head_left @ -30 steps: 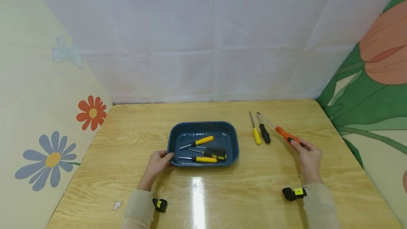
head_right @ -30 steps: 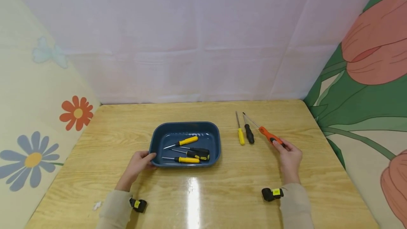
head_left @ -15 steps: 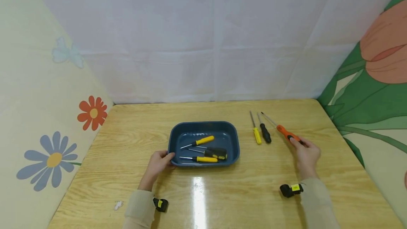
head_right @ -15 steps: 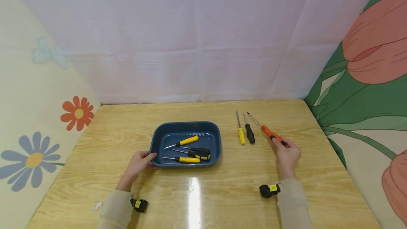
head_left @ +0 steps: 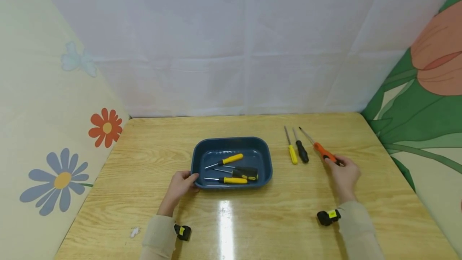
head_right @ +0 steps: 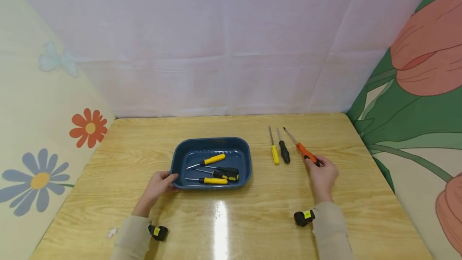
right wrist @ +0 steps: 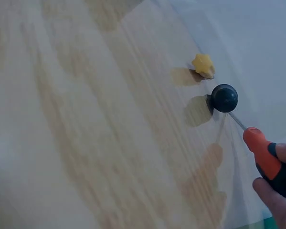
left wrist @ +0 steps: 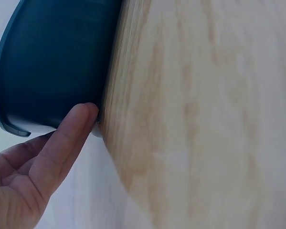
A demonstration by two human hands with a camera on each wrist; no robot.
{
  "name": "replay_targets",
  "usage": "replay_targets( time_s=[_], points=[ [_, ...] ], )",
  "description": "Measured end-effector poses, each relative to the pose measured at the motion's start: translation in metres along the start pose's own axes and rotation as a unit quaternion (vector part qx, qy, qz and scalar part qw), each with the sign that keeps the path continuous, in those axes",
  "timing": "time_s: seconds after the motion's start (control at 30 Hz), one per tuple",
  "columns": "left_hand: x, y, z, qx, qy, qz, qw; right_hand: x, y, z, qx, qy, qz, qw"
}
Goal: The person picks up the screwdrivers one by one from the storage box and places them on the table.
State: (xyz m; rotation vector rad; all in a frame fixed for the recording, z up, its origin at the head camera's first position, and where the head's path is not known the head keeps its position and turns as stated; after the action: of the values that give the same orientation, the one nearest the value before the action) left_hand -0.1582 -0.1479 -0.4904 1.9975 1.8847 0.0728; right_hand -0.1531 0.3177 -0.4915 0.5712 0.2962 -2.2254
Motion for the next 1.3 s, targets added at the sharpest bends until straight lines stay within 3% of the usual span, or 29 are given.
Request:
replay_targets(
  time_s=[0.27,0.43,0.57,0.83,1.3],
  points=[
    [0.0,0.002,-0.005,-0.005,0.002,0.001,1.0,0.003,0.003,0.003,-0.104,0.106,0.013,0.9889],
    [0.0,0.002,-0.005,-0.007,-0.001,0.001,1.0,0.007,0.003,0.004,-0.135,0.138,0.028,0.9808],
    [0.0,-0.001,-0.002,-0.009,-0.007,-0.004,0.9999,0.009,0.003,0.007,-0.133,0.151,0.053,0.9781],
    [0.0,-0.001,-0.001,-0.012,-0.002,-0.004,0.9999,0.012,0.002,0.009,-0.142,0.172,0.066,0.9725],
    [0.001,0.0,-0.003,-0.01,0.005,-0.009,0.9999,0.011,0.003,0.011,-0.118,0.176,0.097,0.9724]
  ],
)
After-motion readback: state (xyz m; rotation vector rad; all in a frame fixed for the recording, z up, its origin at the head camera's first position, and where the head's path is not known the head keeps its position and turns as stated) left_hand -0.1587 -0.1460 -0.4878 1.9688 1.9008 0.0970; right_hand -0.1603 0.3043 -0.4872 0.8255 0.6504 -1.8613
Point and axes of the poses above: each hand's wrist, its own y-axis away from the middle knuckle, its own x-axis out of the palm, z = x × y, the point moved 1 cm from there along -y, towards the middle knuckle, and after that the axes turned 3 degrees about -x, right-handed, at the moved point
